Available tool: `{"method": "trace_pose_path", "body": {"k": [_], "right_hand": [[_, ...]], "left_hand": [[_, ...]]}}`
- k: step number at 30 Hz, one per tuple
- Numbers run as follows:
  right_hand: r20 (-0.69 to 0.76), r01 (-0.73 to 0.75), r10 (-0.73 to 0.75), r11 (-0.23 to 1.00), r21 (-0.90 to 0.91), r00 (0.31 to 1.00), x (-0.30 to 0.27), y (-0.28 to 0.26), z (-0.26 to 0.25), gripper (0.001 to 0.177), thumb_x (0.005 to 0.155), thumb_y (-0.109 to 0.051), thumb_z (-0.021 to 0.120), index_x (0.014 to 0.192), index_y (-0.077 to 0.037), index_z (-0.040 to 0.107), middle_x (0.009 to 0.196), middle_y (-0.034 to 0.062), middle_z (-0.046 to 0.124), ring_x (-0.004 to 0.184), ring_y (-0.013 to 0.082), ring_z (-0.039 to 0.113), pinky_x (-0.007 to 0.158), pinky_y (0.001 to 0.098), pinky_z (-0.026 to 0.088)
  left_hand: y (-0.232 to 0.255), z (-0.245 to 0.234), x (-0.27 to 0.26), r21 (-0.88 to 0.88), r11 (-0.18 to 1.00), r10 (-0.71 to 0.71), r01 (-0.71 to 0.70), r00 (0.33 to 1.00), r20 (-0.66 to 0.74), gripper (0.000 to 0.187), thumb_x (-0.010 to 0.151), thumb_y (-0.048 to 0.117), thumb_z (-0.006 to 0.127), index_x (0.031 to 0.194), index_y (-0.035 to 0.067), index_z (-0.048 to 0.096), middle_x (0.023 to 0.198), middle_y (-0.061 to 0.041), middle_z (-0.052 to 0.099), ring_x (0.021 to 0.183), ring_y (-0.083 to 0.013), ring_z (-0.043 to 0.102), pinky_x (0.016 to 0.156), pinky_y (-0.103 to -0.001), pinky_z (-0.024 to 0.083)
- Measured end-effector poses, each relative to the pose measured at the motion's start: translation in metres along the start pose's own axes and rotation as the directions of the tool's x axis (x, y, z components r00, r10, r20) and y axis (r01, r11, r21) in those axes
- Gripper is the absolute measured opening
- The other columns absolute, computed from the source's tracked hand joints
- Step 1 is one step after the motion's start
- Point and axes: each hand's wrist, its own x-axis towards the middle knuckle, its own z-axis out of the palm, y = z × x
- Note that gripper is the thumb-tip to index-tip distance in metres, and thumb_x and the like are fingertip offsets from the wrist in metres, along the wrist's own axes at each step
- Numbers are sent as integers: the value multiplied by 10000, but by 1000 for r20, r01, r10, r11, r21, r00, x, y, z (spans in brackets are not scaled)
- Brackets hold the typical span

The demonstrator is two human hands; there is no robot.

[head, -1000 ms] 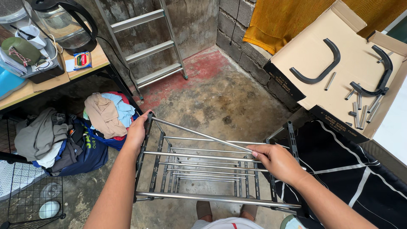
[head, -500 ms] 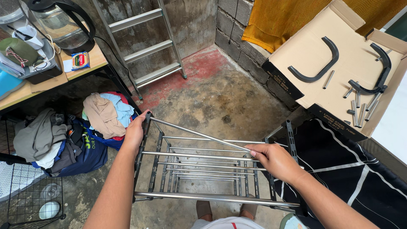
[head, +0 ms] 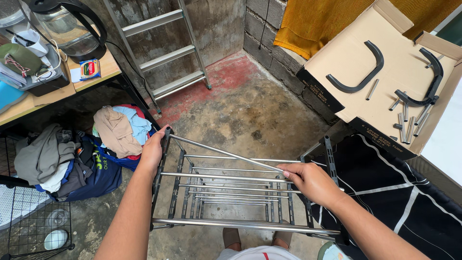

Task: The person assembles a metal shoe rack by inserting curved plastic feet and horizontal metal rods into the frame, then securing them with small fasteners. The rack is built on the floor next to a cardboard box containing parts.

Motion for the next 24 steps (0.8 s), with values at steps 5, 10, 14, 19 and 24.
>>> {"method": "trace_pose_path", "body": {"k": [5,10,14,19,24], "right_hand": [[-52,65,-70,994,-91,996,2,-2,-2,319,914,-269,625,1202,-253,762,992,55,804,786,252,767,775,357,592],[-120,230,-288,905,-358,950,16,0,-16,374,902,-373,623,1239,-275,754,917,28,782,777,254,732,711,393,581],[-125,212,-298,864,-457,946,38,-3,-31,370,907,-455,597,1207,-312,759,954,-12,786,779,240,738,681,406,587],[-74,227,-293,855,-466,953,67,3,-49,342,915,-482,609,1157,-303,771,1004,13,794,851,269,742,730,425,584],[109,233,-211,934,-271,971,108,32,-50,404,913,-458,650,1192,-192,771,984,56,804,885,269,764,792,403,564]], "left_hand": [[-8,-3,8,17,999,33,-33,999,20,464,1004,227,416,1389,106,644,1337,-13,675,1153,-123,615,1003,-254,439],[-20,-8,21,45,998,51,-52,998,30,471,1004,224,405,1390,83,635,1352,-36,673,1193,-140,611,1033,-254,416],[-28,-8,32,37,991,127,-128,991,35,461,1005,218,433,1385,60,641,1344,-57,676,1198,-148,603,1041,-249,412],[-33,-9,37,48,992,113,-114,993,39,473,985,207,434,1395,81,634,1339,-58,674,1179,-154,611,1025,-244,418],[-37,-14,39,150,976,156,-160,987,38,474,977,196,444,1405,105,625,1296,-56,667,1112,-151,591,981,-245,417]]}}
